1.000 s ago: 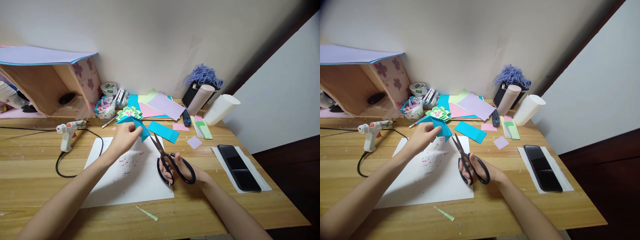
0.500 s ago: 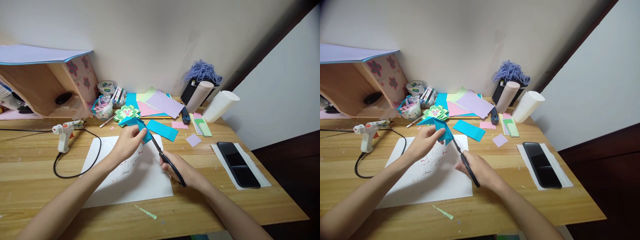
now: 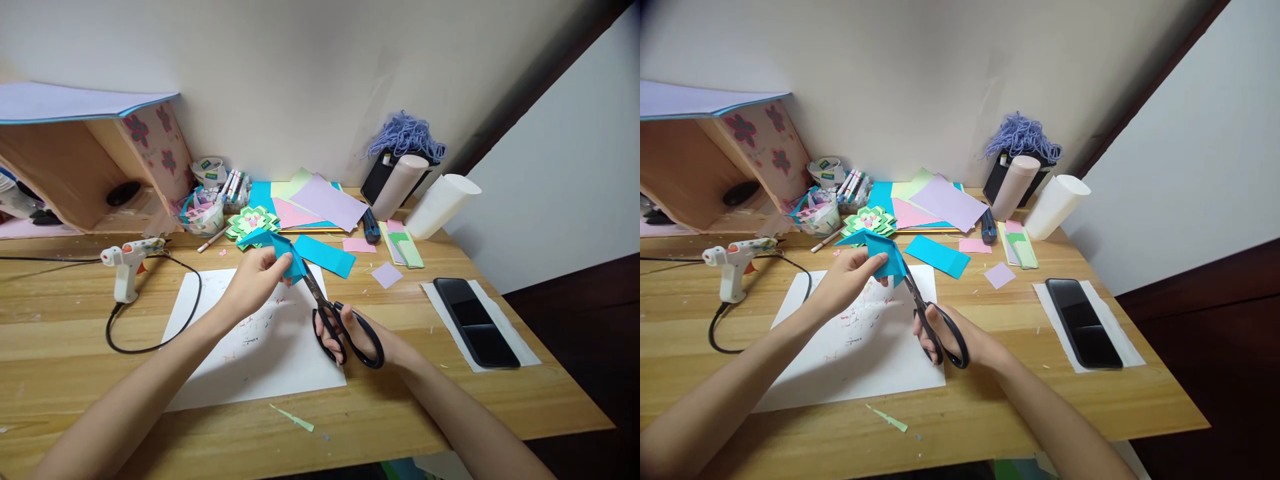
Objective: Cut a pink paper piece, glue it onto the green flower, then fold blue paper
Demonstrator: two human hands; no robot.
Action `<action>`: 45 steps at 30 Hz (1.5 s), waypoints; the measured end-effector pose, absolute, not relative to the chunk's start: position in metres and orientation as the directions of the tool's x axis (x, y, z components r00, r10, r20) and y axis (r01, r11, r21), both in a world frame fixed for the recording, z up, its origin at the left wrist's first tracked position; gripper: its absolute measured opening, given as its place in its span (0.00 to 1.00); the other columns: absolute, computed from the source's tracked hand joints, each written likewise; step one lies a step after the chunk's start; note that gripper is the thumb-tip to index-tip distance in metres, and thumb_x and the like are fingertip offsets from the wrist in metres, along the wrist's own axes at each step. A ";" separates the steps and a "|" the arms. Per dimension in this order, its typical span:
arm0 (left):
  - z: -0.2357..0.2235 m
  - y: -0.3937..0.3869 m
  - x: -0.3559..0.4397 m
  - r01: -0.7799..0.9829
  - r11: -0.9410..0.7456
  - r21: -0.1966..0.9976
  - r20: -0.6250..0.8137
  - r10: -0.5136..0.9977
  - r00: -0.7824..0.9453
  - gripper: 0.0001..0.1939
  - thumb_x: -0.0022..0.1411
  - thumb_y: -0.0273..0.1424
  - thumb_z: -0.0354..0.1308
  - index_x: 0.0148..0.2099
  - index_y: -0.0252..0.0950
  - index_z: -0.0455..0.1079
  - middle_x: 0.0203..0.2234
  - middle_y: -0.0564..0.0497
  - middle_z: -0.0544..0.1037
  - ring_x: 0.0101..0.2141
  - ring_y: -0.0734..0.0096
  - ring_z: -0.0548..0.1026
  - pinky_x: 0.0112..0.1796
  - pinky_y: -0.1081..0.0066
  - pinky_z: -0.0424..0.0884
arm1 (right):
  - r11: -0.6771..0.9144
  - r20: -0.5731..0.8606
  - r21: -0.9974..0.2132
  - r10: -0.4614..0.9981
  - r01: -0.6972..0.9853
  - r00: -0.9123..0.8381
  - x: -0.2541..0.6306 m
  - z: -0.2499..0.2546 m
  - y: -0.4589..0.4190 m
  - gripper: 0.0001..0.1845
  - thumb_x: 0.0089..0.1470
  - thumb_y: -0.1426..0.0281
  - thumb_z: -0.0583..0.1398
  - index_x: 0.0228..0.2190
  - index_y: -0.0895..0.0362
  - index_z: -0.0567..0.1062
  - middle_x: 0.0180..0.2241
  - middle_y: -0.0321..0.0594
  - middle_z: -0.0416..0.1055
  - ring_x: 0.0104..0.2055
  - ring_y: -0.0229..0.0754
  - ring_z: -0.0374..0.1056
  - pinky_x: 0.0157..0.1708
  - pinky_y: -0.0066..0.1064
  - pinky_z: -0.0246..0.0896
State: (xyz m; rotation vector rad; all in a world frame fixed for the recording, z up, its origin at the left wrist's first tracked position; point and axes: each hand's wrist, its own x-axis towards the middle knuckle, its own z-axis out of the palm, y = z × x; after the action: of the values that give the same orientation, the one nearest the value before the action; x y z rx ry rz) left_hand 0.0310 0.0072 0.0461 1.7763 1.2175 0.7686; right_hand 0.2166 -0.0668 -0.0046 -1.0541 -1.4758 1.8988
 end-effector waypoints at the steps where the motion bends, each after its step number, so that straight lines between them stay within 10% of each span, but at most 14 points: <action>1: 0.047 0.007 0.031 0.432 -0.188 0.882 0.032 0.939 0.344 0.18 0.58 0.36 0.46 0.21 0.33 0.66 0.18 0.52 0.73 0.22 0.74 0.69 0.27 0.74 0.63 | -0.282 -0.265 -0.958 0.778 0.060 -0.570 0.217 -0.005 -0.067 0.41 0.36 0.34 0.39 0.29 0.58 0.62 0.17 0.29 0.55 0.17 0.32 0.55 0.19 0.26 0.54; 45: 0.043 0.008 0.031 0.464 -0.086 0.882 -0.061 0.954 0.294 0.15 0.55 0.33 0.47 0.20 0.33 0.65 0.17 0.52 0.74 0.22 0.71 0.72 0.27 0.73 0.65 | -0.259 -0.306 -0.952 0.799 0.163 -0.518 0.213 -0.002 -0.065 0.39 0.36 0.33 0.43 0.26 0.57 0.61 0.17 0.29 0.54 0.17 0.32 0.53 0.18 0.26 0.54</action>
State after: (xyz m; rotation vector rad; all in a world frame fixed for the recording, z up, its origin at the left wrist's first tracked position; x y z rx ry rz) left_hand 0.0310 0.0079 0.0433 1.6958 1.3008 0.7106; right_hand 0.2134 -0.0652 -0.0018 -1.1758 -1.5344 1.8279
